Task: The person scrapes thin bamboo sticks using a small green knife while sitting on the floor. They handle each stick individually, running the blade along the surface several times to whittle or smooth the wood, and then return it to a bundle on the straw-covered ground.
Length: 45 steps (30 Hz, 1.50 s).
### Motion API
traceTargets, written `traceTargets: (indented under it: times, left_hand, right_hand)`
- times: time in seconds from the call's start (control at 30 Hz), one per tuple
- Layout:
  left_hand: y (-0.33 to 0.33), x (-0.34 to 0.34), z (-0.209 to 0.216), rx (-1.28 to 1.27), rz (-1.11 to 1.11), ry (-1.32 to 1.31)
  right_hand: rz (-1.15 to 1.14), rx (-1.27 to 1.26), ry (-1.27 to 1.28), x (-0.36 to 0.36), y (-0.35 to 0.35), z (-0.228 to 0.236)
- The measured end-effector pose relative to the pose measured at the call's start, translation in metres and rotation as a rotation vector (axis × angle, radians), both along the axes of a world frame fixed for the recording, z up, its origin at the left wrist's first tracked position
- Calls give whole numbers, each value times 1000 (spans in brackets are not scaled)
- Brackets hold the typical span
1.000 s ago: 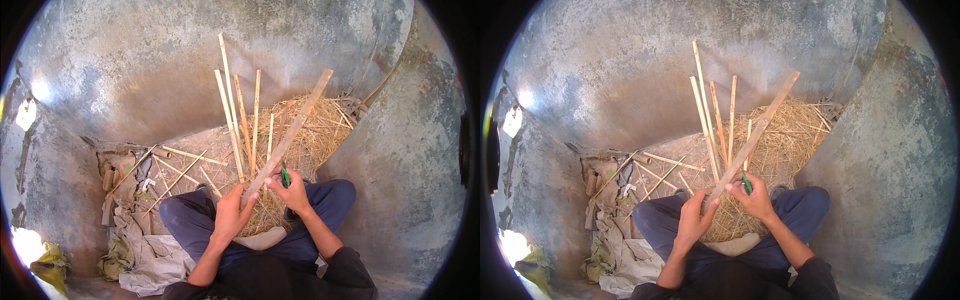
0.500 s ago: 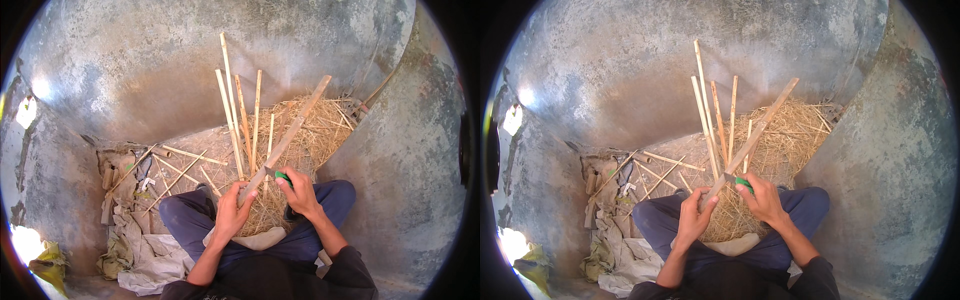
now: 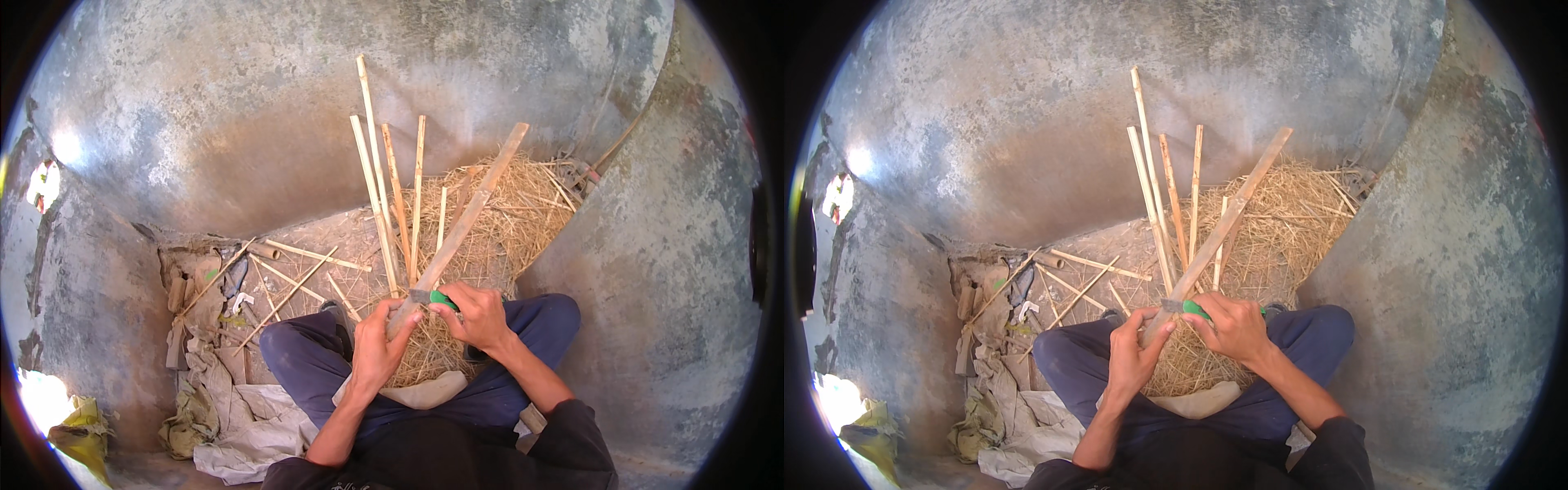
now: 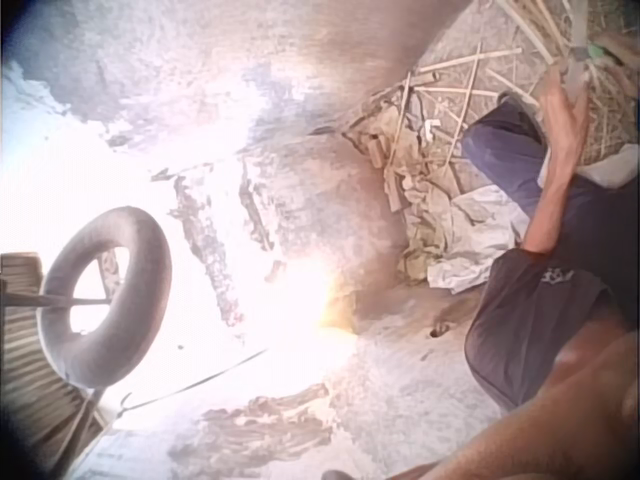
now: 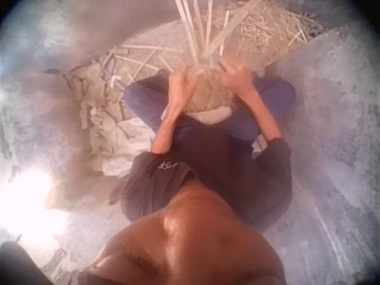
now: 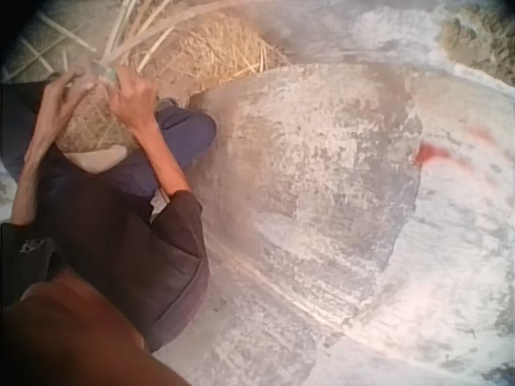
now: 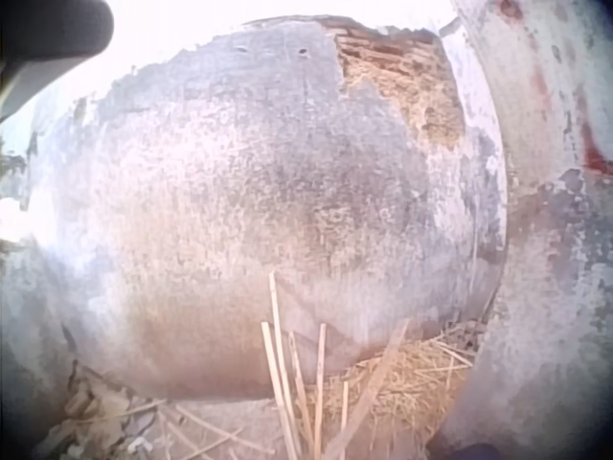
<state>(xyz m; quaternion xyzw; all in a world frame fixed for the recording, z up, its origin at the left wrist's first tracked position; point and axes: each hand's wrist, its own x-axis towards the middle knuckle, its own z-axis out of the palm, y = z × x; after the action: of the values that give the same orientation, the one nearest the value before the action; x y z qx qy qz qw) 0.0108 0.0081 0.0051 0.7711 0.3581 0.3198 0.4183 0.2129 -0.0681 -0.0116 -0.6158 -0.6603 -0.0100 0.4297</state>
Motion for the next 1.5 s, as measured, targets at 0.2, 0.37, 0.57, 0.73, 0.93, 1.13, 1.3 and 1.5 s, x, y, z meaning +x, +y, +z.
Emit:
traceTargets:
  times: [0.2, 0.37, 0.57, 0.73, 0.93, 1.13, 1.3, 1.5]
  left_hand:
    - [-4, -18, -12, 48, 42, 61]
    - [-9, -22, -9, -33, 51, 90]
    - [-17, -52, -8, -79, -24, 182]
    - [-7, -55, -16, -169, -10, 97]
    - [43, -21, -14, -511, -126, -237]
    - [92, 43, -8, -331, -283, -498]
    - [130, 79, -31, -417, -456, -498]
    - [141, 97, -76, -425, -517, -491]
  right_hand:
    - [-260, 5, 8, 40, 8, -8]
    - [-289, -46, 28, 60, 11, -8]
    - [-577, 99, 251, 157, 23, -31]
    - [-370, 75, 783, 166, 5, -8]
    - [-203, -115, 869, 118, 17, 24]
    - [26, -19, 699, 82, 49, 57]
    - [79, -37, 645, 70, 85, 57]
    - [215, -242, 869, 66, 107, 35]
